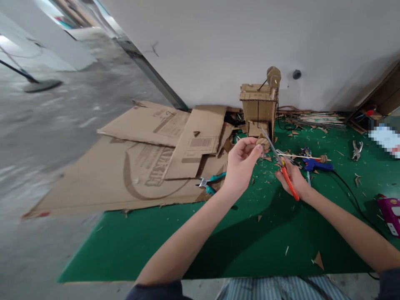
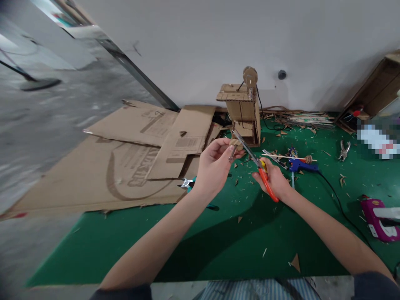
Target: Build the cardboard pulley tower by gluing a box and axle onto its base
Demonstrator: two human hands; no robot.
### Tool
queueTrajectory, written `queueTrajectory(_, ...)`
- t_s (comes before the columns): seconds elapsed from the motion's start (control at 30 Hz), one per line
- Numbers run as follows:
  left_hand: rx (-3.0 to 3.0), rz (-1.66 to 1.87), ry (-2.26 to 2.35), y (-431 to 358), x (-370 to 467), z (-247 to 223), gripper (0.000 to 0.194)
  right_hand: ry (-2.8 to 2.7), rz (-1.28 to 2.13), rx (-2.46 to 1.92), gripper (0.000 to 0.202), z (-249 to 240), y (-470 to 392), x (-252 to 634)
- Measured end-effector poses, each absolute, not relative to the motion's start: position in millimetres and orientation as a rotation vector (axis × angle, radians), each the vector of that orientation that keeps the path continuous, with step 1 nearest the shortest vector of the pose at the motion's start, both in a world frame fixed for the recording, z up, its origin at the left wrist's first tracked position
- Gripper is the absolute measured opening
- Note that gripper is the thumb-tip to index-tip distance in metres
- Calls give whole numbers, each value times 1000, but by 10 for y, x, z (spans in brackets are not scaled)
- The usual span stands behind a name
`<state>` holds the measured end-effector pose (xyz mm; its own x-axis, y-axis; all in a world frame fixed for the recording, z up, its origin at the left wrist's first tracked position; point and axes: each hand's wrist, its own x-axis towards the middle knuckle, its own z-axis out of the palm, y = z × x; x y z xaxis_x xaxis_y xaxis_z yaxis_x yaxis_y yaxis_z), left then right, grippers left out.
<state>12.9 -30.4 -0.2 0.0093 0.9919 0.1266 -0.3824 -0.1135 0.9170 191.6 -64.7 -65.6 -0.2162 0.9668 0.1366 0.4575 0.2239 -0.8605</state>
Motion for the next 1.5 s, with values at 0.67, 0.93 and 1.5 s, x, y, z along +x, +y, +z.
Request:
queueTrajectory(0.67,1032,1425,871,-346,173,-1,16,-1807,903,-1303,43,-734,-657,1928)
queueTrajectory(0.93,1085,1410,937,-349,172,1,17,-1827,970,-1272,53,-715,-677,1970)
queueTrajectory(1.5,1020,1398,891,-331,126,52,14,-1760,937,-1336,36,-788,-665,1942)
